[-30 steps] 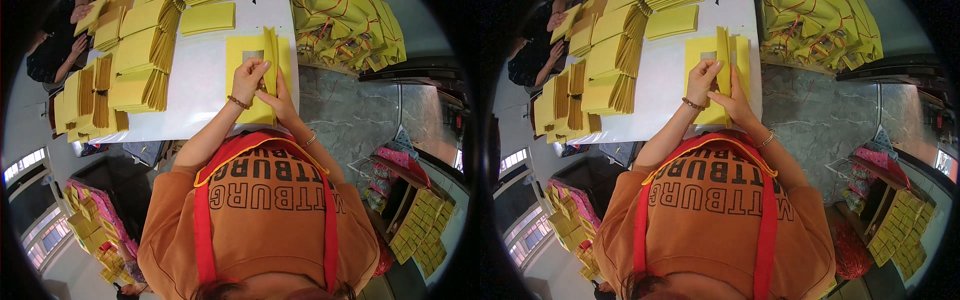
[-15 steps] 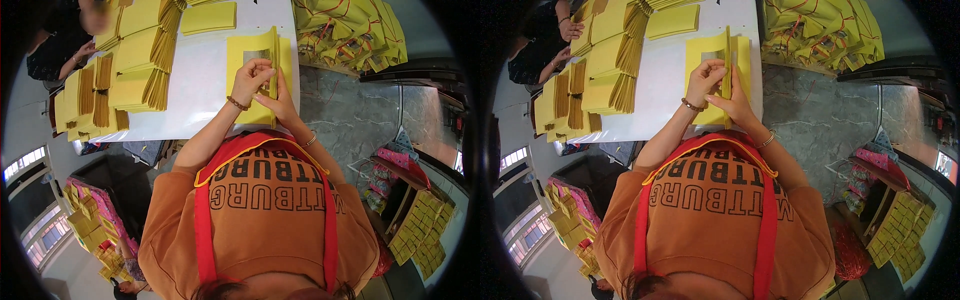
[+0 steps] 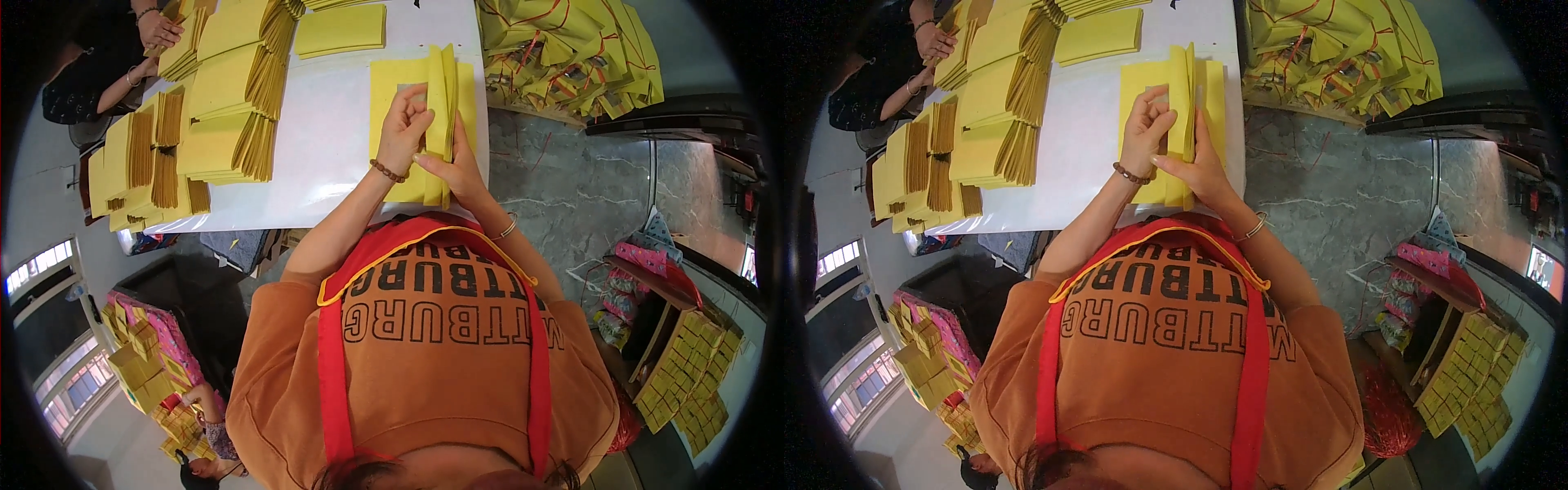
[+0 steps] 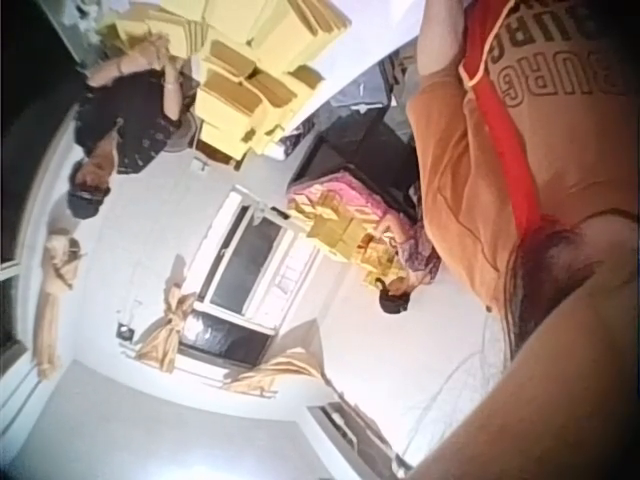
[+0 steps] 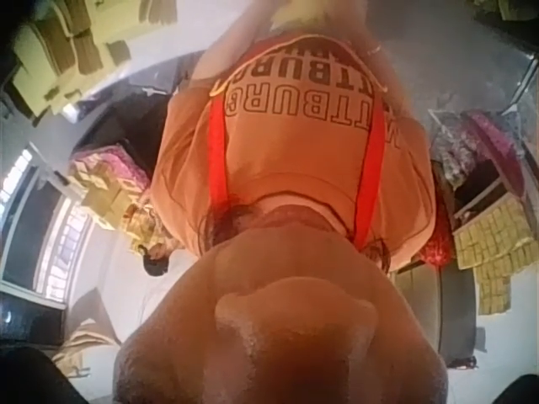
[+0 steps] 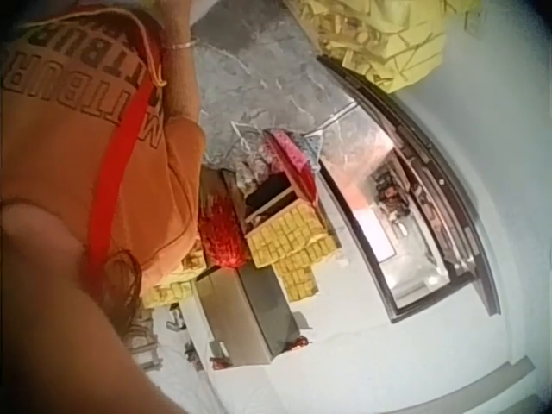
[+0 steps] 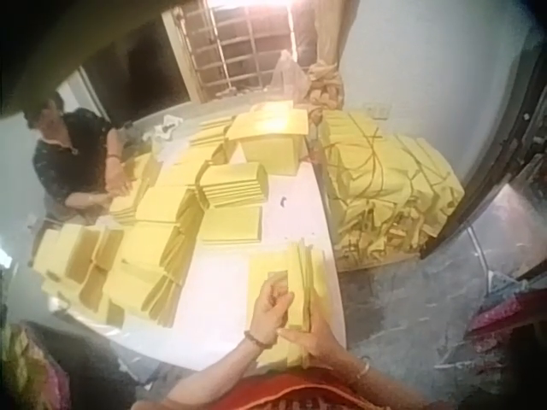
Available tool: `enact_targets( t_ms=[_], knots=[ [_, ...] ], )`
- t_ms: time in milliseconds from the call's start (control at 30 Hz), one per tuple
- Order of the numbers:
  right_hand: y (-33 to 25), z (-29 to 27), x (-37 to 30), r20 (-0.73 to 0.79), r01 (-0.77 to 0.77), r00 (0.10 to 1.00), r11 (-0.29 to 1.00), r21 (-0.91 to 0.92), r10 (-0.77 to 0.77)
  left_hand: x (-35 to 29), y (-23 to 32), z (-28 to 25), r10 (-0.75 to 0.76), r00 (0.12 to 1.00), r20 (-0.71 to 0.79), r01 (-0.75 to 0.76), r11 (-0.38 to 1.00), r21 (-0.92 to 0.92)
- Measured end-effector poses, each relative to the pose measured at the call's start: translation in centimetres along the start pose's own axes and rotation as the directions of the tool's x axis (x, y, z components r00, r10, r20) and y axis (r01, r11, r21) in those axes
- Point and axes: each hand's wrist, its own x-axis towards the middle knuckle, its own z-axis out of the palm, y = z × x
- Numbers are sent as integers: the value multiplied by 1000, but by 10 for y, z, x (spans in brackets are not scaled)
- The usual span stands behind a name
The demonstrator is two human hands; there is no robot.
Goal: Folding and organizing stacks of yellow paper.
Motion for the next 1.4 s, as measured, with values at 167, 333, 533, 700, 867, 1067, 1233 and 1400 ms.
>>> enact_targets(
  t_ms=[167, 333, 533, 700, 867, 1067, 1233, 1400],
  knots=[
    [12, -4, 0, -6, 43, 999, 996, -84, -44, -3, 8, -1, -23, 999, 30, 16, 979, 202],
    [13, -3, 0, -21, 49, 998, 992, -118, -52, 0, -3, -6, 62, 996, 58, -75, 963, 260],
    [8, -4, 1, -8, 41, 999, 994, -102, -42, -4, 4, -3, 8, 999, 52, -21, 967, 252],
    [7, -3, 0, 0, 11, 1000, 999, -48, -11, -4, 1, -2, -3, 1000, 30, -5, 965, 263],
    [8, 0, 0, 7, 59, 998, 996, -70, -59, -3, -2, 6, 313, 949, -43, -293, 923, 249],
    [21, -9, 2, -3, 91, 995, 942, -324, -97, -4, -6, -6, 186, 980, 76, -200, 903, 381],
    [11, -5, 1, -12, 16, 1000, 986, -165, -18, -5, 0, -5, 117, 990, 76, -137, 916, 378],
    [11, -4, 0, -13, 33, 999, 988, -153, -36, -5, -1, -7, 76, 995, 69, -94, 939, 330]
  ],
)
